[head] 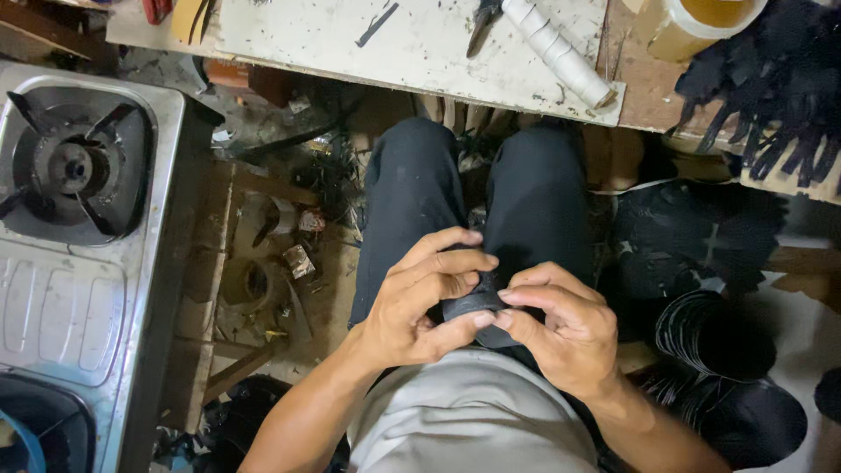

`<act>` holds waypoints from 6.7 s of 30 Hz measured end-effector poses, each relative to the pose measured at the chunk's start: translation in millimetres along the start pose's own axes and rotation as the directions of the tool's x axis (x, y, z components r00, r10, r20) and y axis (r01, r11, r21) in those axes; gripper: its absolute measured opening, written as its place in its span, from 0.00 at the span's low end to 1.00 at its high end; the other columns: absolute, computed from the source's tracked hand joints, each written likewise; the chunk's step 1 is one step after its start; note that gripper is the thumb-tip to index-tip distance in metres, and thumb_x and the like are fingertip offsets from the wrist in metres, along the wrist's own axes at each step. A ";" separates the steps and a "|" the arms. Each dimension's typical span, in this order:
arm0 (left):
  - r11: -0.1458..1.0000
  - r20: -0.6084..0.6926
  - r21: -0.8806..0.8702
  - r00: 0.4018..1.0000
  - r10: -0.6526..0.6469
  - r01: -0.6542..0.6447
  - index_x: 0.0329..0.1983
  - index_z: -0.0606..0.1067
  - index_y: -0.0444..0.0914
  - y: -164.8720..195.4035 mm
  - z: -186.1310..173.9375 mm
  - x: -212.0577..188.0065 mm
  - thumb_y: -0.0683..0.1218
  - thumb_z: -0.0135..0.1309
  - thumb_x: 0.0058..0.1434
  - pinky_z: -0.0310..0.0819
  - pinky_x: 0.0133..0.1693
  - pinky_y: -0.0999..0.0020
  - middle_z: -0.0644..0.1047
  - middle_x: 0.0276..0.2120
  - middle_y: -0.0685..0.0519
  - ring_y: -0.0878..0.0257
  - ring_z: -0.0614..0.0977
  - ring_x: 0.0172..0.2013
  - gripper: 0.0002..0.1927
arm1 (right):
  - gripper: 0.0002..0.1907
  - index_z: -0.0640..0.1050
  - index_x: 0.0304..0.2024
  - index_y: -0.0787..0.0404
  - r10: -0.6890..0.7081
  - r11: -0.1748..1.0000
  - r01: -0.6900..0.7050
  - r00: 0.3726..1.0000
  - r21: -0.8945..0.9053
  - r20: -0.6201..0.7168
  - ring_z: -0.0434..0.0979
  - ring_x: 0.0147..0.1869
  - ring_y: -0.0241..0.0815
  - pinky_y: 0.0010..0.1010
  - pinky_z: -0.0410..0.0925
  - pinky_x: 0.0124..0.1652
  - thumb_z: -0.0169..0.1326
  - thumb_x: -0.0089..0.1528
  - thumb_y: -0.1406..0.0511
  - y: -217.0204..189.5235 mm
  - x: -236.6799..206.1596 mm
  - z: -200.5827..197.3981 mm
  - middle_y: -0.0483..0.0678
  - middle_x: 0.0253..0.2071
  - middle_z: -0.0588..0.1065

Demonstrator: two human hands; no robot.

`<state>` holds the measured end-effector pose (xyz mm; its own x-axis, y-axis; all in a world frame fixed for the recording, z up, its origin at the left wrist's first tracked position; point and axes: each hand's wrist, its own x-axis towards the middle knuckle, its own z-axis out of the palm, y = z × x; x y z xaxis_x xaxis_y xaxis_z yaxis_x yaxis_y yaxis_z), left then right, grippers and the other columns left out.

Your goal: The person sits at a workbench and attaches a rubber sole to a black shoe upper held on a wooden last. They hammer the sole edge to seat it, trim excess material with a small blade, press and align the sole by hand, and continue hammering around the shoe to secure the bond.

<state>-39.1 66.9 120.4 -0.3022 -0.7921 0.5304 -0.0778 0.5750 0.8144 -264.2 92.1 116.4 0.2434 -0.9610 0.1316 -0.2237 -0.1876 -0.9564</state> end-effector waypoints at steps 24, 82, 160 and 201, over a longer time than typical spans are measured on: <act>0.877 -0.065 0.085 0.881 -0.469 0.473 0.59 0.69 0.32 -12.2 -18.4 -159.0 0.47 0.57 0.66 0.61 0.70 0.50 0.72 0.63 0.42 0.43 0.68 0.70 0.22 | 0.09 0.81 0.36 0.63 -0.252 0.870 0.396 0.870 -0.294 0.424 0.76 0.39 0.46 0.34 0.71 0.37 0.63 0.53 0.74 4.2 -9.1 72.1 0.48 0.36 0.75; 0.872 0.078 0.228 0.885 -0.459 0.433 0.48 0.75 0.32 3.5 -18.9 -102.4 0.50 0.68 0.56 0.72 0.53 0.55 0.76 0.50 0.41 0.48 0.76 0.52 0.24 | 0.18 0.79 0.31 0.66 -0.166 0.843 0.278 0.949 -0.460 0.269 0.74 0.36 0.50 0.38 0.68 0.38 0.72 0.47 0.63 32.3 -10.4 15.4 0.51 0.32 0.74; 0.860 0.511 0.503 0.832 -0.214 -0.087 0.64 0.69 0.31 -0.7 54.2 -72.9 0.62 0.54 0.64 0.66 0.52 0.51 0.76 0.55 0.42 0.47 0.76 0.55 0.36 | 0.20 0.81 0.47 0.71 0.319 0.862 -0.341 0.940 0.376 0.122 0.81 0.47 0.45 0.33 0.73 0.46 0.69 0.52 0.74 104.9 -106.7 -34.2 0.58 0.51 0.80; 0.644 0.044 -0.071 0.647 -0.761 0.762 0.60 0.74 0.38 -49.9 -37.5 -75.7 0.47 0.62 0.61 0.69 0.58 0.62 0.76 0.57 0.48 0.58 0.77 0.56 0.24 | 0.18 0.78 0.55 0.67 0.162 0.939 -0.167 0.986 -0.301 -0.042 0.78 0.62 0.47 0.35 0.69 0.60 0.58 0.64 0.65 38.8 -8.6 -29.4 0.54 0.59 0.77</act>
<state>23.3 90.4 48.5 -0.1784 -0.9412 -0.2871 -0.2133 -0.2478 0.9450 -302.7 87.0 85.8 0.1641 -0.9863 -0.0141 -0.5351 -0.0770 -0.8413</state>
